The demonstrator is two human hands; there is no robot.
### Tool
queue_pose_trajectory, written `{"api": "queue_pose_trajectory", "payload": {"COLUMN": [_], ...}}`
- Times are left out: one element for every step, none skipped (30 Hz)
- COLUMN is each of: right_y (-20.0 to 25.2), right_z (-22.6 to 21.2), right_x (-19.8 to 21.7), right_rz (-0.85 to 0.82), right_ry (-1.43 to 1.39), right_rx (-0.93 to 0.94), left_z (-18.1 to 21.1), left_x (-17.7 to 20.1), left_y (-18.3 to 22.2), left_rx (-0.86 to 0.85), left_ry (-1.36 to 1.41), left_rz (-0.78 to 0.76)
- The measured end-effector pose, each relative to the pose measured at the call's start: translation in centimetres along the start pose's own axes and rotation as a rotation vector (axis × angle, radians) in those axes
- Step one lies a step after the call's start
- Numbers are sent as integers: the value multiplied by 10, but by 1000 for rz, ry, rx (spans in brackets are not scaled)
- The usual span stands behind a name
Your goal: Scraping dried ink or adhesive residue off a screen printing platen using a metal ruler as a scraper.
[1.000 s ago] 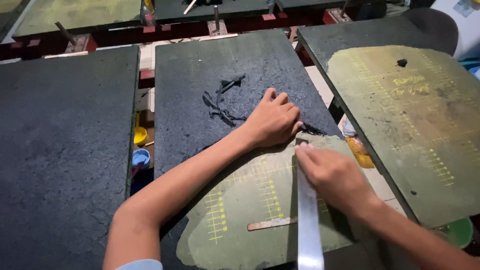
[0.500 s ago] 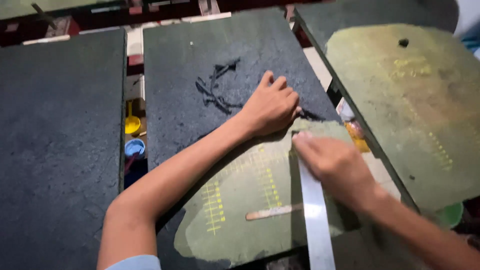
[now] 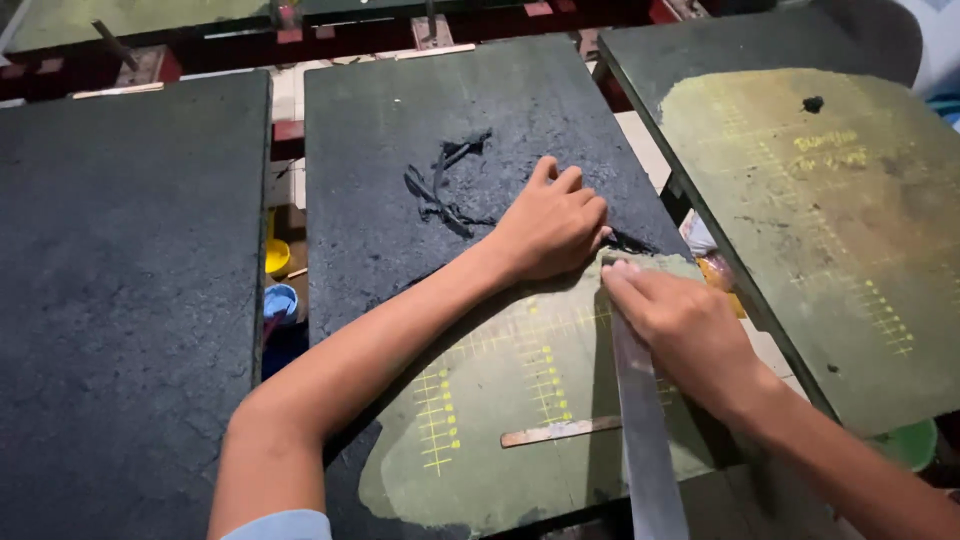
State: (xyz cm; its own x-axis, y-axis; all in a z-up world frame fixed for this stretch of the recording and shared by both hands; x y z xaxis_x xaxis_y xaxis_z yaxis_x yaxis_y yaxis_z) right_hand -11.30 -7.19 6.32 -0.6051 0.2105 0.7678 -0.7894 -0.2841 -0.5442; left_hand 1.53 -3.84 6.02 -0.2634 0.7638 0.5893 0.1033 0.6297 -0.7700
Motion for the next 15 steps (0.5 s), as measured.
{"api": "queue_pose_trajectory", "payload": {"right_y": [2,4,6,4,2,-11,-7,0,7,1,-4,-5,-1,-3,-6], "right_z": [4,6,8,4,1,3,1,2,2,8,13,18,17,18,18], "right_x": [-3,-7,-12,-6,-1,5,6,5,4,0,-4,-8,-3,-2,1], "right_rz": [-1,-1,-2,-17,-32,-22,-11,-21,-31,-31,-36,-51,-61,-75,-89], "right_ry": [-1,23,47,36,-17,-56,-53,-26,2,3,-48,-102,-104,-132,-160], "right_rx": [-3,15,32,24,12,12,14,-5,-25,-24,-19,-18,-23,-38,-53], "left_z": [0,0,1,5,9,3,1,2,2,1,-1,0,6,5,4], "left_x": [0,1,2,0,0,3,4,3,2,4,7,7,3,4,4], "left_y": [-1,-1,-1,1,3,-1,0,0,0,-2,-3,-3,0,1,1], "left_rx": [-1,-7,-13,-9,-7,-15,-20,-29,-39,-39,-41,-40,-37,-47,-58], "left_ry": [2,-8,-17,-1,-2,-28,-38,-20,-1,-1,-10,-10,0,3,7], "left_rz": [-2,-2,-3,-15,-22,-13,-10,4,18,19,21,19,16,28,39]}}
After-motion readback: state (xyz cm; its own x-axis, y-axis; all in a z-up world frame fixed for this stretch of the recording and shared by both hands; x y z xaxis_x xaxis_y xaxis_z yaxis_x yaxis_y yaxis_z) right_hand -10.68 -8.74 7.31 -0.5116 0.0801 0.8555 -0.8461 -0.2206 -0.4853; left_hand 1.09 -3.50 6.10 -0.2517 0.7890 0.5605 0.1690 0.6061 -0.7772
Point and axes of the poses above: each hand's wrist, its own y-axis away from the middle knuckle, its own x-axis out of the back of the hand, z = x × y, the point moved 9 cm from there along -y, towards the middle knuckle, and after that the axes turned 4 degrees about -x, right-handed, at the moved point
